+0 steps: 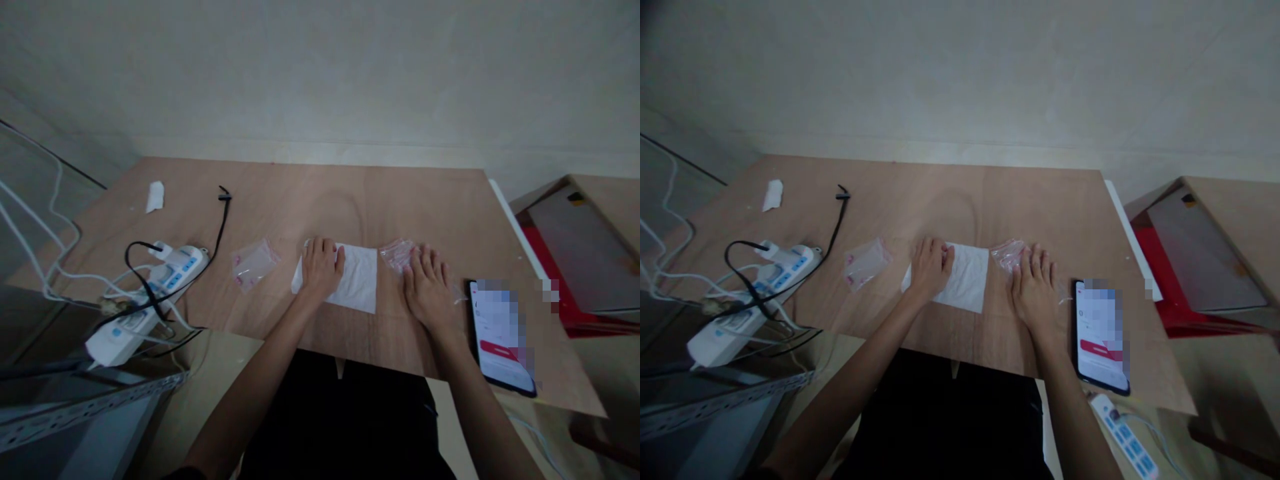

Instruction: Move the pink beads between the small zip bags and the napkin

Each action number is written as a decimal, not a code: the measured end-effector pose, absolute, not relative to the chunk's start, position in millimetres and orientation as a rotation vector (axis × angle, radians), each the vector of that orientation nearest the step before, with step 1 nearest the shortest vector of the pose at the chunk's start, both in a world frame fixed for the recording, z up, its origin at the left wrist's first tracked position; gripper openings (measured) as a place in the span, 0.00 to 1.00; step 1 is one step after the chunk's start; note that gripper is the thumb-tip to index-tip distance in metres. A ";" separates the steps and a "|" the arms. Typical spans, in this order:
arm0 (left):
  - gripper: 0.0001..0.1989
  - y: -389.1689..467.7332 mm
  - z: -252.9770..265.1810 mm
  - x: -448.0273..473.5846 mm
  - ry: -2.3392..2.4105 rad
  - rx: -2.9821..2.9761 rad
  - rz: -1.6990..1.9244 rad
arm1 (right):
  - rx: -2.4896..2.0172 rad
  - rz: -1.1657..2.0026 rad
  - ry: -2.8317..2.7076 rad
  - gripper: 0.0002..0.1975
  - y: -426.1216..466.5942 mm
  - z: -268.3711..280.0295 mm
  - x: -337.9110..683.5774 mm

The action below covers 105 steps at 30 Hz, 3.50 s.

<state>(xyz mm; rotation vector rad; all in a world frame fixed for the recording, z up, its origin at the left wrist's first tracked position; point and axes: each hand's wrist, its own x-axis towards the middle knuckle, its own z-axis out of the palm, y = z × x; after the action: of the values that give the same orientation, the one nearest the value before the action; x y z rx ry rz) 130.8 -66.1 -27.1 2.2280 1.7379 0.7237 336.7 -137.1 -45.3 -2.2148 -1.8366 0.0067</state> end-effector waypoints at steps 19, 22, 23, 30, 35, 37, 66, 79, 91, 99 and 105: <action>0.25 -34.7 -5.4 -4.7 2.101 2.006 0.028 | -1.654 -0.048 -1.262 0.28 -167.2 -35.6 337.5; 0.19 -35.3 -1.5 -13.7 2.045 2.020 0.053 | -1.624 -0.083 -1.170 0.24 -173.1 -22.0 321.6; 0.17 -36.2 1.7 -17.7 2.038 2.013 0.066 | -1.619 -0.101 -1.151 0.22 -174.1 -16.4 316.0; 0.15 -74.1 48.3 -29.9 1.983 1.767 0.539 | -1.454 0.221 -1.318 0.09 -171.6 22.9 269.1; 0.13 -120.4 68.8 23.0 1.523 1.471 0.980 | -1.247 0.701 -1.436 0.09 -168.8 50.3 218.6; 0.15 -131.8 68.2 47.5 1.370 1.330 1.065 | -1.191 0.840 -1.464 0.09 -169.0 55.7 207.0; 0.11 -150.1 54.6 90.1 1.084 1.853 0.786 | -1.288 0.909 -1.480 0.10 -180.3 55.1 240.9; 0.13 -151.9 76.0 93.4 1.257 1.873 0.670 | -1.068 0.876 -1.733 0.36 -175.1 44.1 267.5; 0.14 -147.7 72.4 100.9 1.303 1.479 0.971 | -0.916 1.019 -1.487 0.19 -160.6 35.2 270.4; 0.21 -113.7 55.9 134.3 0.773 0.176 0.892 | -1.038 0.650 -2.678 0.08 -101.9 127.1 279.6; 0.22 -114.2 54.5 157.1 0.773 0.133 0.892 | -1.115 0.240 -3.336 0.06 -89.1 146.9 248.9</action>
<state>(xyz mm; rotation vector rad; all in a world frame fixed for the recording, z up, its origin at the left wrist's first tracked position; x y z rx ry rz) 157.1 -114.2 54.5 0.1330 0.7731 0.8925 248.9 -89.1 146.9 -1.1153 -3.3357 0.2403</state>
